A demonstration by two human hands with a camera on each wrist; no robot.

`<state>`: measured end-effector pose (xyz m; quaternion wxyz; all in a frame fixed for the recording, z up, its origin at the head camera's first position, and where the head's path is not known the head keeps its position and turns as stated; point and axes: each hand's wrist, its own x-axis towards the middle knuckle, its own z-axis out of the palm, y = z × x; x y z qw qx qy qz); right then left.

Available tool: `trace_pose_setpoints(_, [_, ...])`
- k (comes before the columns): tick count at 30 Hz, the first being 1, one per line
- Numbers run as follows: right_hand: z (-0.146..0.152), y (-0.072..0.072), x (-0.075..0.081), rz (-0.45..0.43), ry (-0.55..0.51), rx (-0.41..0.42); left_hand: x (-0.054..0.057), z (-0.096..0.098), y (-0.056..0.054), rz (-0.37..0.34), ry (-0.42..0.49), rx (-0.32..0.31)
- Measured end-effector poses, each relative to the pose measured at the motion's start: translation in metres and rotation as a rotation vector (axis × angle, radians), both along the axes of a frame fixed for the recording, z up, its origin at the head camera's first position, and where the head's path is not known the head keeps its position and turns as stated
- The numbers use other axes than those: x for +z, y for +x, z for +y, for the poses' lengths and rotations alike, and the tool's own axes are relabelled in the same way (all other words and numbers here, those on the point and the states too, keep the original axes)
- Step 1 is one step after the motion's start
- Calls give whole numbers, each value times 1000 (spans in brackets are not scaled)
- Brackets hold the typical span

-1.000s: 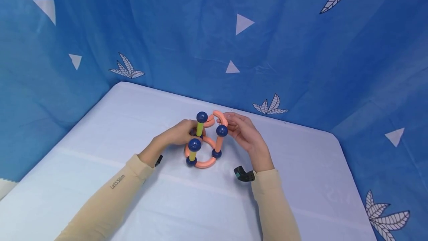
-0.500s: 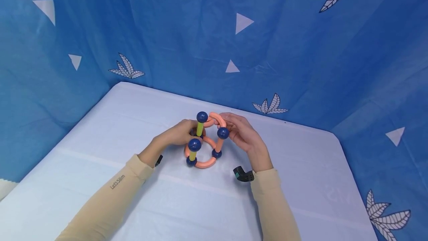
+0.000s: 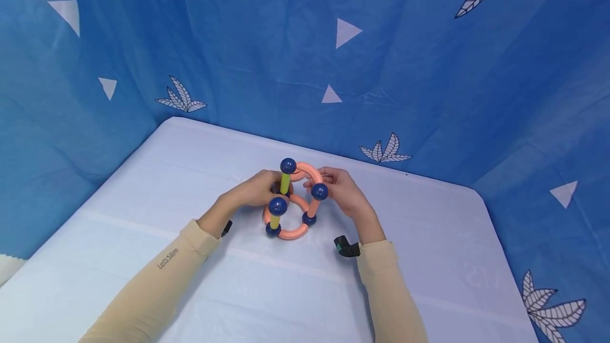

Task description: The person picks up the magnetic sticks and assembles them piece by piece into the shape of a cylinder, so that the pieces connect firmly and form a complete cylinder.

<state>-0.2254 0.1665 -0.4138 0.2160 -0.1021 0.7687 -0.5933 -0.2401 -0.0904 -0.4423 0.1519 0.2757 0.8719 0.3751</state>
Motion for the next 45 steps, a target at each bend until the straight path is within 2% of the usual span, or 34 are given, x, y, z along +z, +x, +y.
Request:
trace_pose_setpoints(3, [-1,-1,-8,86,265,62,0,-1,-1,-5,14,-19])
trace_pose_setpoints(4, [-1,-2,-10,106,315,81,1,-2,-1,-12,19,-25])
trace_pose_setpoints(6, [-2,-2,-15,117,350,89,3,-5,-1,-32,26,-42])
trace_pose_setpoints(11, [-5,-4,-24,192,273,149,7,-12,-2,-62,30,-47])
trace_pose_setpoints(14, [-8,-4,-26,266,265,179,8,-12,-4,-37,34,-41])
trace_pose_setpoints(17, [-12,-2,-25,324,266,155,8,-10,-5,-5,42,-32])
trace_pose_setpoints(21, [-19,6,-18,365,203,137,5,-4,-4,27,48,1])
trace_pose_setpoints(25, [-26,13,-4,360,111,180,4,3,0,58,63,25])
trace_pose_setpoints(27, [-28,14,1,346,86,206,3,6,2,94,72,48])
trace_pose_setpoints(30, [-30,15,4,329,73,241,3,8,2,222,55,102])
trace_pose_setpoints(32, [-31,14,4,327,84,252,2,10,2,323,3,112])
trace_pose_setpoints(34, [-32,15,4,333,90,260,1,12,3,396,-68,92])
trace_pose_setpoints(36, [-32,15,4,340,104,260,1,13,3,423,-129,50])
trace_pose_setpoints(39, [-33,15,5,336,111,253,0,13,5,410,-150,24])
trace_pose_setpoints(45, [-33,16,6,313,155,218,-2,13,6,457,-90,112])
